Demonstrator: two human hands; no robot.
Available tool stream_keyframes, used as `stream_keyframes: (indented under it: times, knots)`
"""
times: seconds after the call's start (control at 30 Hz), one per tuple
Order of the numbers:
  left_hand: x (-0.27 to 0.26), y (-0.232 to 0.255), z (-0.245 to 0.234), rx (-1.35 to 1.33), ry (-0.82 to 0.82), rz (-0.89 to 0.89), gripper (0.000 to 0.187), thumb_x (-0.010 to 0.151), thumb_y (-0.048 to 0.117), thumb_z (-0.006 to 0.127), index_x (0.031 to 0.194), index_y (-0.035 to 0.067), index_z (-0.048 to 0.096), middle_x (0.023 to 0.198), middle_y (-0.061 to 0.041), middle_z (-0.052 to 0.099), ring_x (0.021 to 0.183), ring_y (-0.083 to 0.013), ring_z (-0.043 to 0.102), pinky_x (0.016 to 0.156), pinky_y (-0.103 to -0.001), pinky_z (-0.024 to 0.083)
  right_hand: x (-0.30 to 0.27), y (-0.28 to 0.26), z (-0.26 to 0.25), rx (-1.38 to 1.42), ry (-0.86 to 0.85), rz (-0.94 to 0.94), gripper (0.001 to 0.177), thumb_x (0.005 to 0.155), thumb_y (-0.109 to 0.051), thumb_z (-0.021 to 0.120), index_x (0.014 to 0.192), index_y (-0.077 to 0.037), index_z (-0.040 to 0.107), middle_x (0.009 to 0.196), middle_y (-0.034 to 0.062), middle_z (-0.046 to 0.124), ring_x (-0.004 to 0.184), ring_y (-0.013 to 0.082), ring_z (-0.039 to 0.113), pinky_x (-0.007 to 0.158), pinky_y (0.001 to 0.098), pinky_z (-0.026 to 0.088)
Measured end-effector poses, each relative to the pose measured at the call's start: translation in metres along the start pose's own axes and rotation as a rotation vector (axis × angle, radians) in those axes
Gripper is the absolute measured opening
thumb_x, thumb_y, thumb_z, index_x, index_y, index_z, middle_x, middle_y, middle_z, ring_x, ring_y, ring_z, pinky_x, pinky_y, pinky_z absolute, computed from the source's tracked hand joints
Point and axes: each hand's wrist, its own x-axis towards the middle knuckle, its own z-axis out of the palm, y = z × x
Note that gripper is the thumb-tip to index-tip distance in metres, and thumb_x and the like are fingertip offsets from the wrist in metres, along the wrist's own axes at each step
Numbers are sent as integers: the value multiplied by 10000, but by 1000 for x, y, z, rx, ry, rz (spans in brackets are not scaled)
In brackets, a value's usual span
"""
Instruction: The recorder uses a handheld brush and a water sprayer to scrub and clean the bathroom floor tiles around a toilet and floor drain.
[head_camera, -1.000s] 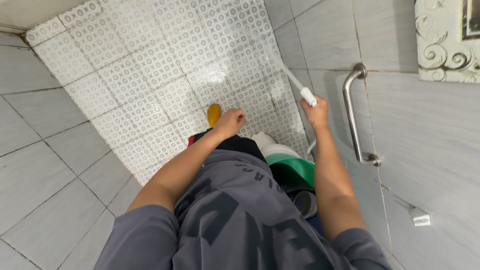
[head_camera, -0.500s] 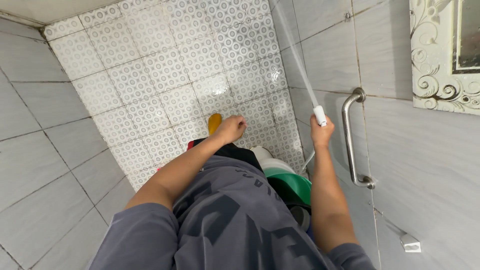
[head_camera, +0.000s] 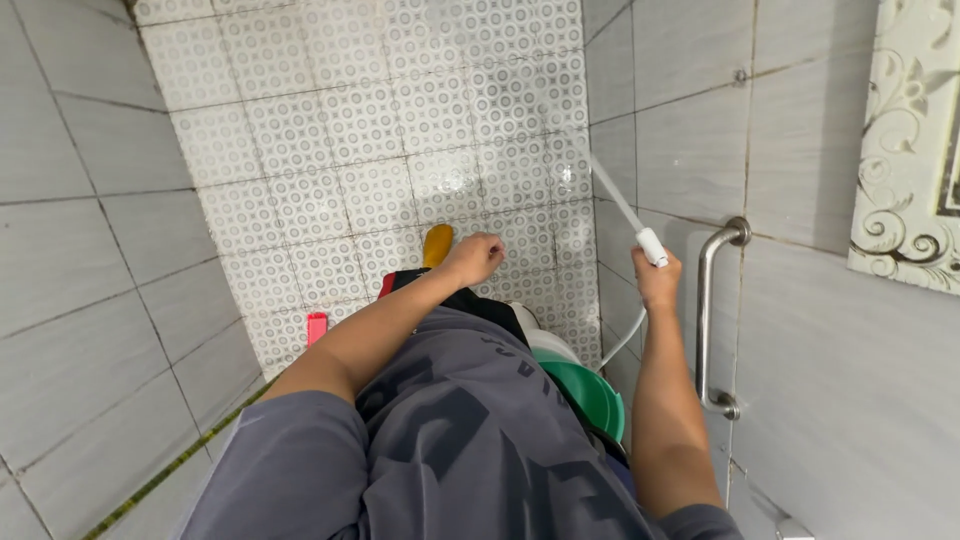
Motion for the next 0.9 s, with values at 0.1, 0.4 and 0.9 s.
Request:
stream_keyframes:
  times: [0.1,0.4,0.9]
  knots:
    - [-3,-7,0,-11,14,-3,221,925,241,655,1045,65,715,1073,-190,694,994,-362,677,870,-439,535,3,-6,3,-40,-56,-30,226,906,-207,775,853,-20,659,668,1,594,566,83,519,516,292,421]
    - [-16,-17,-6,-8,33,-26,232,952,249,652,1033,38,704,1021,-204,691,965,-369,666,868,-445,527,4,-15,19,-49,-144,-12,227,873,-228,770,904,-26,672,674,7,603,565,93,539,514,294,425]
    - [-24,-25,3,-37,14,19,181,922,213,672,994,48,696,979,-214,661,896,-392,648,814,-454,526,1,-3,39,-847,-142,101,384,834,-300,711,1150,-84,741,1154,229,711,1093,426,662,917,518,535]
